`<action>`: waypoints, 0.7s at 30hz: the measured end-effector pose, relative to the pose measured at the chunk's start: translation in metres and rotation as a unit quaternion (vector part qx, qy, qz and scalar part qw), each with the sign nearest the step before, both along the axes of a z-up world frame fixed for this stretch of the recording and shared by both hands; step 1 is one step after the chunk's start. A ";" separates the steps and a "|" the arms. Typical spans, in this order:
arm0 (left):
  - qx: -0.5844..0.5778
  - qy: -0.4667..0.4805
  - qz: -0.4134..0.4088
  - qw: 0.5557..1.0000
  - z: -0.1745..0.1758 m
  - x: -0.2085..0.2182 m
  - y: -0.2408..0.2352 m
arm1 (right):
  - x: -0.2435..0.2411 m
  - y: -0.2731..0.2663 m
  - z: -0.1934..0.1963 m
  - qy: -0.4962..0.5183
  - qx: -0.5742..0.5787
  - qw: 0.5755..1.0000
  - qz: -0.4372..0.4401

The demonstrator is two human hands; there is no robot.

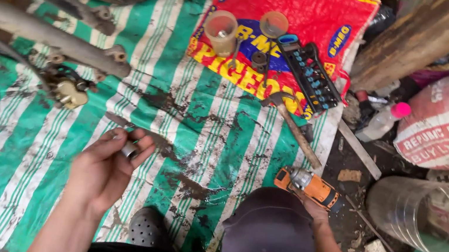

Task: The person removes a motorcycle wheel and places it aside. They then pick up a brake caliper and use a cordless impact wrench to remove bolts. The person also uses a hammer to tap the caliper and a wrench to loosen components.

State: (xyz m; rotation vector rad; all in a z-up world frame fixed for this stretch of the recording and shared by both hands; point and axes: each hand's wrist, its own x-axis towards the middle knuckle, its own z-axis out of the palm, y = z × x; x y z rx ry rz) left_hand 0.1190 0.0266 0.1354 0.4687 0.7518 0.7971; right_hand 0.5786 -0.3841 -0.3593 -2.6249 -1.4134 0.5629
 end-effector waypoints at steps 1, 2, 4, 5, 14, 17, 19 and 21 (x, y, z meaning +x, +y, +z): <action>0.011 0.001 0.008 1.000 0.001 0.003 -0.001 | -0.007 0.021 0.047 0.079 0.121 0.988 -0.051; 0.021 0.002 0.015 1.000 0.001 0.004 -0.002 | -0.016 0.042 0.095 0.159 0.237 0.953 -0.101; 0.017 0.002 0.039 0.999 -0.002 0.005 0.002 | -0.034 0.069 0.207 0.221 0.223 0.917 -0.244; 0.008 -0.001 0.054 0.998 -0.005 0.008 0.005 | -0.047 0.104 0.275 0.273 0.199 0.857 -0.388; 0.058 0.079 0.158 0.983 0.025 0.034 -0.003 | -0.056 0.182 0.559 0.511 0.591 0.623 -0.040; 0.023 0.059 0.121 0.991 0.038 0.045 -0.011 | -0.112 0.191 0.567 0.513 0.586 0.626 -0.025; 0.017 0.016 0.112 0.993 0.033 0.054 -0.015 | -0.146 0.189 0.541 0.539 0.568 0.621 -0.023; 0.005 -0.025 0.096 0.995 0.025 0.061 -0.022 | -0.166 0.185 0.500 0.560 0.549 0.619 -0.030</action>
